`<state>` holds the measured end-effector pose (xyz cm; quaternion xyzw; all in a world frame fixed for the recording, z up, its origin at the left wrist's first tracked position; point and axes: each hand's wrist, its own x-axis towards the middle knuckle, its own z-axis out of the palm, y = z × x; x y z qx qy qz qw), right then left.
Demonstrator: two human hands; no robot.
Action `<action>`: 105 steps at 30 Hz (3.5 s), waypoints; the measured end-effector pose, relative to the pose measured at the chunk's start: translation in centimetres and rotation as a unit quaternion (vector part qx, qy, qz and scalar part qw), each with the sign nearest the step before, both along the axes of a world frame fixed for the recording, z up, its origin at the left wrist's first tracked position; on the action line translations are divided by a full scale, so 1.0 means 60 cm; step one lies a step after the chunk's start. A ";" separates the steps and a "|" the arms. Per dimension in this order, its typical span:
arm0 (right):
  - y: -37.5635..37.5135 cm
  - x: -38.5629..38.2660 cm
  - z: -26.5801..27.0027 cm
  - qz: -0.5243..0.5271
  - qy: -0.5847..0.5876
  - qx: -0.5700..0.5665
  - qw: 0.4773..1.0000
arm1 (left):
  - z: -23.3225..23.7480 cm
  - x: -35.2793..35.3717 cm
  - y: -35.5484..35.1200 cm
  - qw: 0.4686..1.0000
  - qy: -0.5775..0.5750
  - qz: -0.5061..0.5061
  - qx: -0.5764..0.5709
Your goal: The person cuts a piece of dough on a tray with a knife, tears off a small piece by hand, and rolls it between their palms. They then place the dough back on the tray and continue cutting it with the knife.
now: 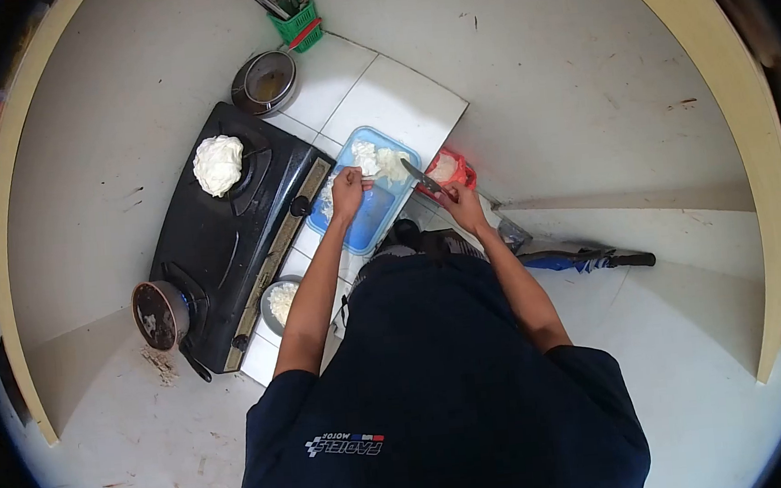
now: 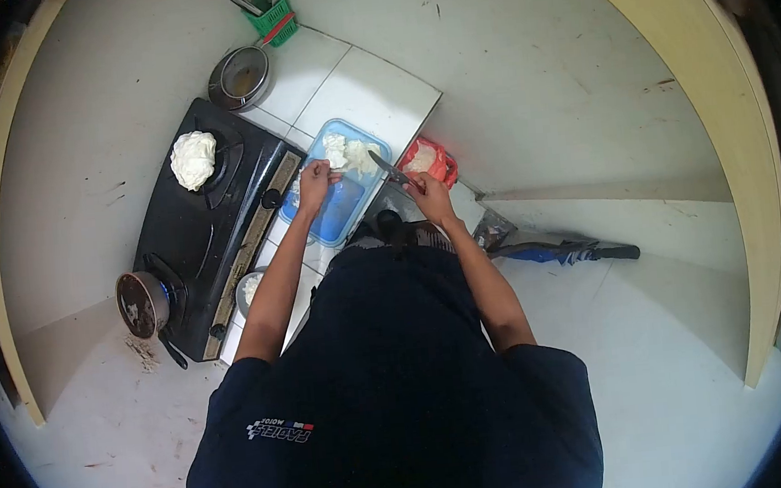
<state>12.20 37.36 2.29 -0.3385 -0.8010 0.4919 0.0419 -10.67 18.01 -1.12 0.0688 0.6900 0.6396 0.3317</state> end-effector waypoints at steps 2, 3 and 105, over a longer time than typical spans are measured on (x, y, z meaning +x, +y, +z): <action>0.005 -0.030 0.003 0.007 0.012 0.012 1.000 | -0.004 0.005 0.000 1.000 0.018 0.010 -0.012; 0.009 -0.045 0.002 0.012 0.024 0.024 0.999 | -0.006 0.006 -0.001 1.000 0.020 0.012 -0.012; -0.094 -0.193 0.341 0.099 0.363 -0.065 0.924 | 0.377 0.093 -0.007 0.959 0.083 0.062 0.264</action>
